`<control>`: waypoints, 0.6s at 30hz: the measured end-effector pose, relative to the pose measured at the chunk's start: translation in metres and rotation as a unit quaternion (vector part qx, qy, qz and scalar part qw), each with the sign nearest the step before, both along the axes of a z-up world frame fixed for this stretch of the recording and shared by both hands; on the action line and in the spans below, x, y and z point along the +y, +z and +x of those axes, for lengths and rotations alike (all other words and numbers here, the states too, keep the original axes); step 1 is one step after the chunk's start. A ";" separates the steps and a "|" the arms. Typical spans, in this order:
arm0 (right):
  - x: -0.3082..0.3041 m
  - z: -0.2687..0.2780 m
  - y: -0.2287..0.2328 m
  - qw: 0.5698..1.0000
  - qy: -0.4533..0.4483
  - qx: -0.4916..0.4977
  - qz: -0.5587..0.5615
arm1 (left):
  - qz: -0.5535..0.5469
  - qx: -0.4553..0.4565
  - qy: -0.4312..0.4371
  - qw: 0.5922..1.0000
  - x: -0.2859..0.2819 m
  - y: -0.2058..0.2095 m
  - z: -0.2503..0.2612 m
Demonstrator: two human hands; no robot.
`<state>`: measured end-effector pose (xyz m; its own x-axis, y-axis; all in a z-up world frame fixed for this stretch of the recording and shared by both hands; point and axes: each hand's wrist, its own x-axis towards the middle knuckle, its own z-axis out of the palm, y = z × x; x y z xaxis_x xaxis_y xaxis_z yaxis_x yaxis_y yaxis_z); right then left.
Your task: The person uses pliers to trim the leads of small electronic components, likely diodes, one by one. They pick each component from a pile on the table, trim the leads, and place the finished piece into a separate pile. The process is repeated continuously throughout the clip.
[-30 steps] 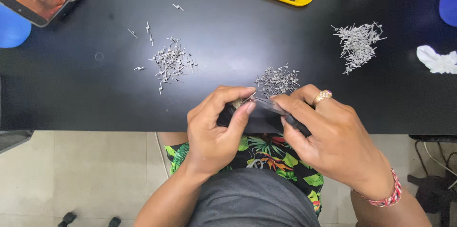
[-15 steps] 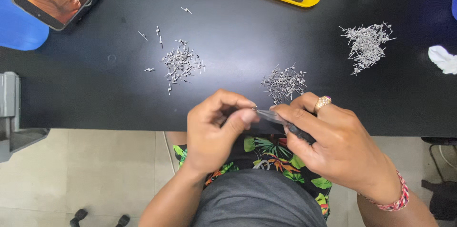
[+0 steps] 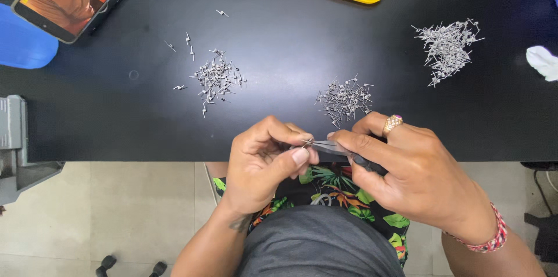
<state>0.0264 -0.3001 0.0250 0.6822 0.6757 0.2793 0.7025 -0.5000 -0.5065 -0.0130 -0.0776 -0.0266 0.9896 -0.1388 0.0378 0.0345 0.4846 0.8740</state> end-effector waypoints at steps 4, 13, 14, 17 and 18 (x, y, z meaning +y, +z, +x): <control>0.002 -0.001 0.002 1.000 -0.009 -0.021 -0.009 | 0.043 0.015 0.016 0.999 0.001 0.000 0.001; -0.004 0.001 0.000 0.999 -0.038 0.009 0.001 | 0.058 -0.024 0.056 0.996 0.012 0.001 0.005; -0.004 0.000 -0.001 0.999 -0.050 0.010 0.004 | 0.068 -0.024 0.062 0.995 0.014 0.001 0.005; -0.003 0.000 -0.004 0.998 -0.057 0.001 0.008 | 0.086 -0.019 0.075 0.993 0.018 0.003 0.006; -0.003 0.000 -0.006 0.998 -0.055 -0.006 0.008 | 0.091 -0.011 0.081 0.992 0.018 0.003 0.006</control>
<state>0.0264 -0.3034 0.0192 0.7481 0.5928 0.2981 0.6505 -0.5665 -0.5060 -0.0073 -0.0596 -0.0234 0.9987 0.0159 0.0486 -0.0511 0.3156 0.9475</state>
